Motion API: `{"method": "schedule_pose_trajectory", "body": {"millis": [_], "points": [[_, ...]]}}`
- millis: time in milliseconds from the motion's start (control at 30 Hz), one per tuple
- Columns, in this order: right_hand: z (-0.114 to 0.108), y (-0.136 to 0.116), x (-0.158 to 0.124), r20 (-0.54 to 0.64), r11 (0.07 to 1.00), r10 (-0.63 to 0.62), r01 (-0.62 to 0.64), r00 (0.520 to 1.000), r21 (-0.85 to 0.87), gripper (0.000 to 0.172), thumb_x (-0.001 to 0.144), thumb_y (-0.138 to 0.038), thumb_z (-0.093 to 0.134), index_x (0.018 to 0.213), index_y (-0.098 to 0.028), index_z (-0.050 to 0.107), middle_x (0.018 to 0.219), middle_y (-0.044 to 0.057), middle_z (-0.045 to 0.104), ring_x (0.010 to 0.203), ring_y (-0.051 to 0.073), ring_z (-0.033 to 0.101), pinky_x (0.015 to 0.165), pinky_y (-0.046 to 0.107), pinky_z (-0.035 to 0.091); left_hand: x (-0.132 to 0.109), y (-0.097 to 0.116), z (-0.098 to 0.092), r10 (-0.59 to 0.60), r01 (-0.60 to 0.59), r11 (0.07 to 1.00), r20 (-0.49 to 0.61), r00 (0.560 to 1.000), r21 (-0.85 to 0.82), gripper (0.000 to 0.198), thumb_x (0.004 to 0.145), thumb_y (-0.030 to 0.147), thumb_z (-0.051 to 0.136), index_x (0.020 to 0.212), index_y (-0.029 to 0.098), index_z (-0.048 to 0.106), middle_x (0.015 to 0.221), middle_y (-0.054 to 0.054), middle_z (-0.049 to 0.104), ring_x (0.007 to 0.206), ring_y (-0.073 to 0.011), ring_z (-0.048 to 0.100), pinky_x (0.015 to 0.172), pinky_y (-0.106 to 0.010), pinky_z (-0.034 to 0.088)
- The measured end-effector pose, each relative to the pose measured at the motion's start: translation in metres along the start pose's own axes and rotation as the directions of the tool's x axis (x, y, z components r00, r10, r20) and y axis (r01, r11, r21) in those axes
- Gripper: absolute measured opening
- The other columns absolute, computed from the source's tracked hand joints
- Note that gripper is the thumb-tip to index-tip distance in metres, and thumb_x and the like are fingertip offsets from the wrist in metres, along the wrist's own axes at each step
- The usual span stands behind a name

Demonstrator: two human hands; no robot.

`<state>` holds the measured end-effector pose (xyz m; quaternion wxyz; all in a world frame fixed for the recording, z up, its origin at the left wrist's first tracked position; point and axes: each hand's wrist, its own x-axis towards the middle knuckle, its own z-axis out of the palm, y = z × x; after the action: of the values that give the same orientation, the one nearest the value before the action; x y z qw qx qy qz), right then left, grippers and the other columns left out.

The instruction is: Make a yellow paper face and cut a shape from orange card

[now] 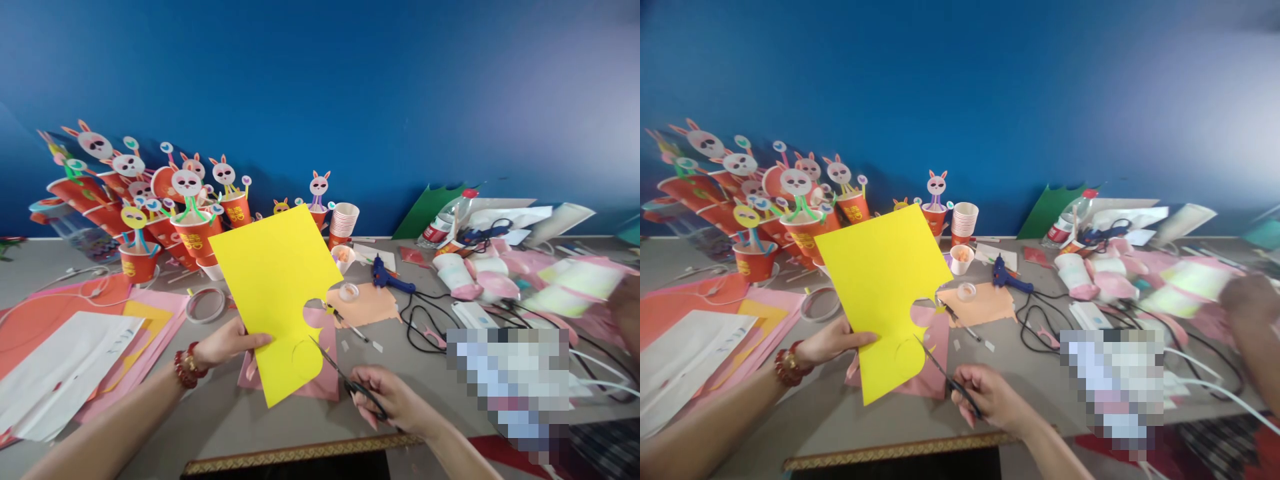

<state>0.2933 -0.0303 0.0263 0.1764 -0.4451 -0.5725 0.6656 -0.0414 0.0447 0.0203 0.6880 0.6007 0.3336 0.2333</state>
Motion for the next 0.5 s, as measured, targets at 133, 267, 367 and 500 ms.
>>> {"method": "schedule_pose_trajectory", "body": {"millis": [133, 267, 367, 500], "points": [[0.000, -0.003, 0.001, 0.011, 1.000, -0.014, 0.014, 1.000, -0.011, 0.051, 0.077, -0.068, 0.061, 0.067, -0.021, 0.043, 0.045, -0.007, 0.049, 0.038, 0.005, 0.031, 0.041, 0.020, 0.021, 0.001, 0.010, 0.002, 0.012, -0.013, 1.000, 0.045, 0.999, 0.026, 0.033, 0.093, 0.038, 0.060, 0.085, 0.009, 0.072, 0.068, -0.010, 0.075, 0.046, -0.0157, 0.065, 0.045, -0.022, 0.050], [0.001, 0.001, 0.002, 0.010, 1.000, -0.016, 0.016, 1.000, 0.019, 0.054, 0.075, -0.071, 0.062, 0.068, -0.020, 0.044, 0.044, -0.007, 0.049, 0.039, 0.006, 0.033, 0.042, 0.019, 0.023, 0.001, 0.016, 0.004, 0.040, -0.042, 0.999, 0.079, 0.996, 0.021, 0.033, 0.095, 0.036, 0.057, 0.079, 0.010, 0.072, 0.069, -0.010, 0.076, 0.041, -0.0130, 0.062, 0.042, -0.020, 0.046], [0.000, 0.005, 0.003, 0.026, 0.999, -0.013, 0.012, 1.000, 0.030, 0.058, 0.073, -0.075, 0.061, 0.069, -0.020, 0.044, 0.045, -0.007, 0.049, 0.038, 0.005, 0.031, 0.040, 0.019, 0.022, 0.001, 0.013, 0.003, 0.036, -0.038, 0.999, 0.074, 0.997, 0.029, 0.033, 0.094, 0.037, 0.057, 0.082, 0.010, 0.072, 0.065, -0.009, 0.075, 0.041, -0.0137, 0.063, 0.041, -0.019, 0.046], [-0.002, 0.008, 0.003, 0.026, 1.000, -0.018, 0.018, 1.000, 0.009, 0.059, 0.073, -0.076, 0.060, 0.070, -0.020, 0.045, 0.045, -0.007, 0.050, 0.038, 0.005, 0.032, 0.040, 0.019, 0.022, 0.002, 0.007, 0.001, 0.032, -0.034, 0.999, 0.077, 0.997, 0.023, 0.034, 0.093, 0.039, 0.059, 0.084, 0.009, 0.071, 0.065, -0.010, 0.074, 0.040, -0.0146, 0.062, 0.040, -0.020, 0.046]]}}
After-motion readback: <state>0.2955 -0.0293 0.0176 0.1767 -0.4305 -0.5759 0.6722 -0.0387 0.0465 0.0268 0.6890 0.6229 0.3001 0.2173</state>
